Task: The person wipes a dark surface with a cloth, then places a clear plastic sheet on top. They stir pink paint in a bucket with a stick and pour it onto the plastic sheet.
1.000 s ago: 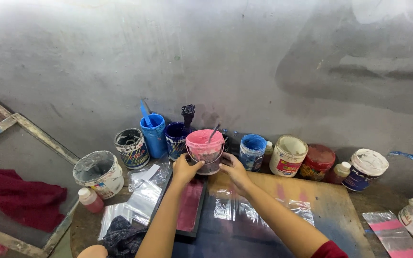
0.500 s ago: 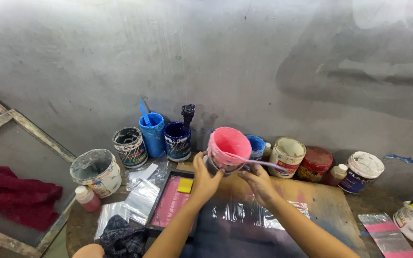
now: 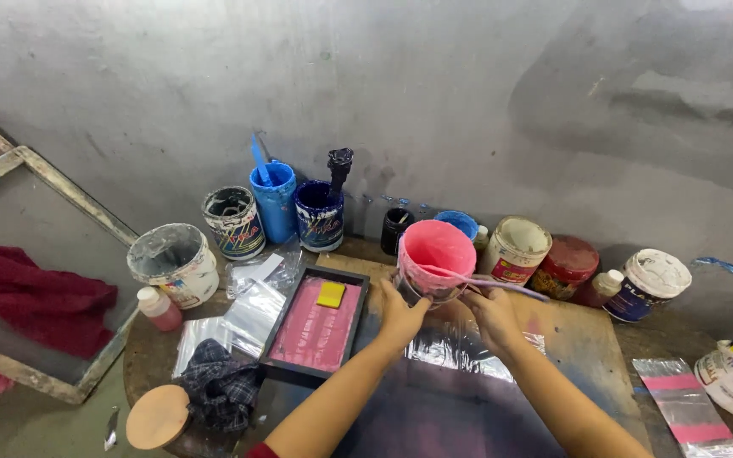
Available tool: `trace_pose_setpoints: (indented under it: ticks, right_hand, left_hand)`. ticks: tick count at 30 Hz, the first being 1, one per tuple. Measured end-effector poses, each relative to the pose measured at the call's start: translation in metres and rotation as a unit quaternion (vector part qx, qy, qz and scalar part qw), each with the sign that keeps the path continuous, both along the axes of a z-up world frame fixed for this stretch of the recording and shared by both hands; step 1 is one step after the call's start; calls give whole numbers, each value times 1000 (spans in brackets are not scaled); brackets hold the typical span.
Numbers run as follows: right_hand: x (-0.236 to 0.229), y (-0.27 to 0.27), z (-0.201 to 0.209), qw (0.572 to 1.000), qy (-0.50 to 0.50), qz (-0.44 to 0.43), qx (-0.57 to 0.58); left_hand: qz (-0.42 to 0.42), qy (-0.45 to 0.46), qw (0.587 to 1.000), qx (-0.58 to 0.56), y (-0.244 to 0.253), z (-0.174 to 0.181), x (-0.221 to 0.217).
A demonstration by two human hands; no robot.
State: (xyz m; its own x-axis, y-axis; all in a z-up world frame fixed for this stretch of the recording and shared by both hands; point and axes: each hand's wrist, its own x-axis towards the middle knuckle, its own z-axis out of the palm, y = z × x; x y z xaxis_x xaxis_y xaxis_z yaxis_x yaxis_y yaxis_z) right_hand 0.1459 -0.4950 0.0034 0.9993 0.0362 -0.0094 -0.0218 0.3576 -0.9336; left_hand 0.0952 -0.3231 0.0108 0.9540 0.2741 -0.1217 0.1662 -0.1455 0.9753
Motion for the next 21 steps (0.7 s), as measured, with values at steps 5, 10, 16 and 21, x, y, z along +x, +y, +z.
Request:
trace_pose_setpoints:
  ticks: [5,10,16,21]
  right_hand:
    - [21,0,-31,1000,-6,-12,-11]
    - [27,9,-35,1000,-15,-12,2]
    - [11,2,-31,997,-33,-4,-69]
    - [-7,-1,-59,969,-129,-96,-189]
  left_hand:
    - [3,23,999,-43,8,10,-8]
    - [8,-8,976,-217,25,9,-11]
    - [9,-69,960,-272,71,20,-31]
    - [10,-110,990,-84,161,33,-22]
